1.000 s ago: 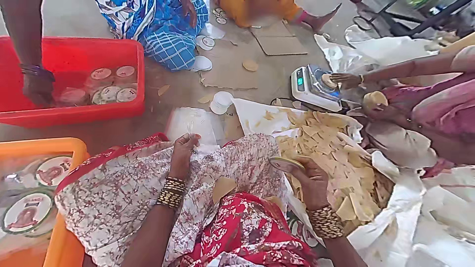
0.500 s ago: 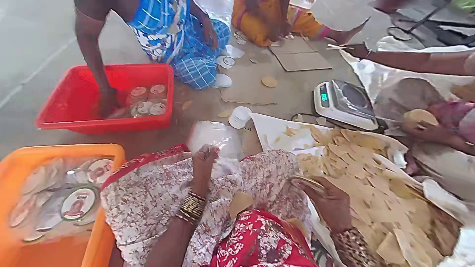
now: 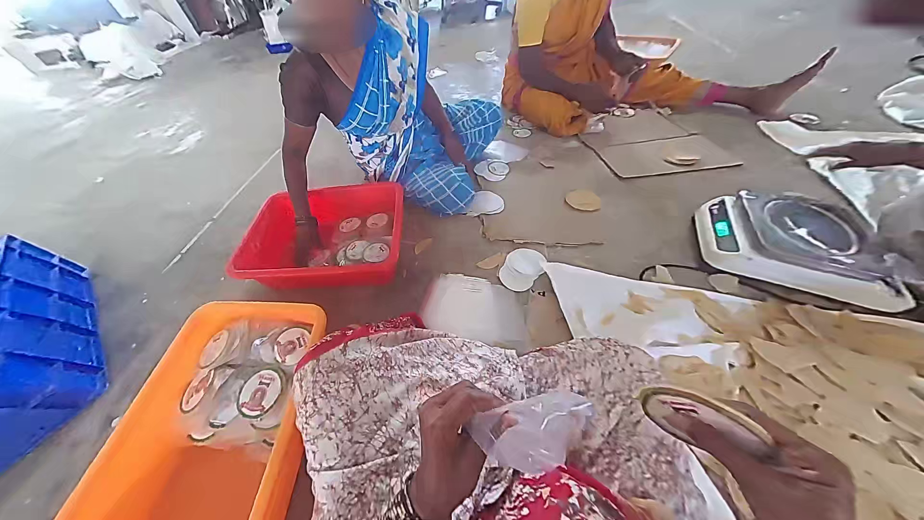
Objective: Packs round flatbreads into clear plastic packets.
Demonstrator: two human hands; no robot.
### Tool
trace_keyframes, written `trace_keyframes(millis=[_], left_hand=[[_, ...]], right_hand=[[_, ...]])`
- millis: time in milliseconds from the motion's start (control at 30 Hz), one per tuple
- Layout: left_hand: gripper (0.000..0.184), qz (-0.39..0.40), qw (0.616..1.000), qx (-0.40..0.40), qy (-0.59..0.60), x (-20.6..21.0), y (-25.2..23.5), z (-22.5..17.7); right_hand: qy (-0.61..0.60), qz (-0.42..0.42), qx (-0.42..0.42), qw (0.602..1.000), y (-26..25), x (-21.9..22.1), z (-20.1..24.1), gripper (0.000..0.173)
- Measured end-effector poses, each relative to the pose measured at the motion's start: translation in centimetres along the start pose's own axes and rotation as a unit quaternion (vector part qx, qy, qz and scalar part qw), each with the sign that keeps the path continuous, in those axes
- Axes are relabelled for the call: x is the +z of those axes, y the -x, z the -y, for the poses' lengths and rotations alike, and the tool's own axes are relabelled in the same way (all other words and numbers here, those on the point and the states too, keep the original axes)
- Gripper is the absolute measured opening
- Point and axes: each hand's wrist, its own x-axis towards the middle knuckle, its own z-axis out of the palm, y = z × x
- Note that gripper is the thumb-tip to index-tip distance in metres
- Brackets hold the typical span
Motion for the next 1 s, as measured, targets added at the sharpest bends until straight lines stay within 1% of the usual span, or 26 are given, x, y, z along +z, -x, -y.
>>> trace_keyframes(millis=[67,133,167,233,300,333,367,433,500,567,633,700,800,900,967,1000], left_hand=[[0.014,0.009,1.000,0.007,-0.006,0.3,0.1,-0.6],[0.013,0.021,1.000,0.005,-0.005,0.8,0.3,-1.0],[0.013,0.029,1.000,0.003,0.001,0.9,0.4,-1.0],[0.014,0.041,0.999,-0.002,0.008,1.4,0.7,-1.3],[0.016,0.053,0.999,0.002,0.009,1.7,0.9,-1.5],[0.017,0.058,0.998,0.008,0.009,1.8,1.0,-1.7],[0.018,0.060,0.998,0.011,0.010,1.9,1.0,-2.0],[0.017,0.059,0.998,0.012,0.021,1.9,1.2,-2.4],[0.013,0.050,0.998,0.000,0.029,2.0,1.7,-2.7],[0.017,0.040,0.998,-0.029,0.035,2.1,2.4,-3.0],[0.025,0.053,0.992,-0.083,0.075,2.2,2.8,-3.7],[0.022,0.068,0.974,-0.148,0.156,2.3,3.0,-4.3],[0.020,0.079,0.924,-0.239,0.287,2.3,3.0,-5.0],[0.019,0.067,0.882,-0.306,0.352,2.2,2.6,-5.4],[0.018,0.058,0.867,-0.335,0.365,2.1,2.6,-5.3],[0.019,0.057,0.863,-0.342,0.367,2.1,2.6,-5.3]], right_hand=[[-0.083,0.025,-0.084,0.993,-0.5,0.1,3.1,0.035],[-0.129,0.070,-0.164,0.976,-1.0,0.2,6.5,0.035],[-0.154,0.102,-0.190,0.964,-1.1,0.3,8.2,0.034],[-0.206,0.167,-0.233,0.936,-1.3,1.1,11.1,0.027],[-0.199,0.213,-0.268,0.918,-1.4,2.4,13.0,0.014],[-0.195,0.233,-0.275,0.912,-1.5,3.2,13.4,0.012],[-0.195,0.246,-0.274,0.909,-1.4,4.1,13.4,0.011],[-0.194,0.246,-0.258,0.914,-1.1,6.0,12.8,0.013],[-0.195,0.239,-0.211,0.927,-0.6,7.1,12.1,0.018],[-0.197,0.234,-0.154,0.939,-0.1,7.6,11.6,0.021],[-0.208,0.230,-0.114,0.944,0.1,8.1,11.1,0.028],[-0.234,0.225,-0.088,0.942,0.2,8.7,10.3,0.036],[-0.265,0.213,-0.071,0.938,0.4,9.2,9.0,0.044],[-0.262,0.201,-0.075,0.941,0.9,9.3,8.0,0.038],[-0.225,0.206,-0.094,0.948,1.2,9.1,7.5,0.033],[-0.188,0.213,-0.109,0.952,1.3,8.9,7.2,0.031]])
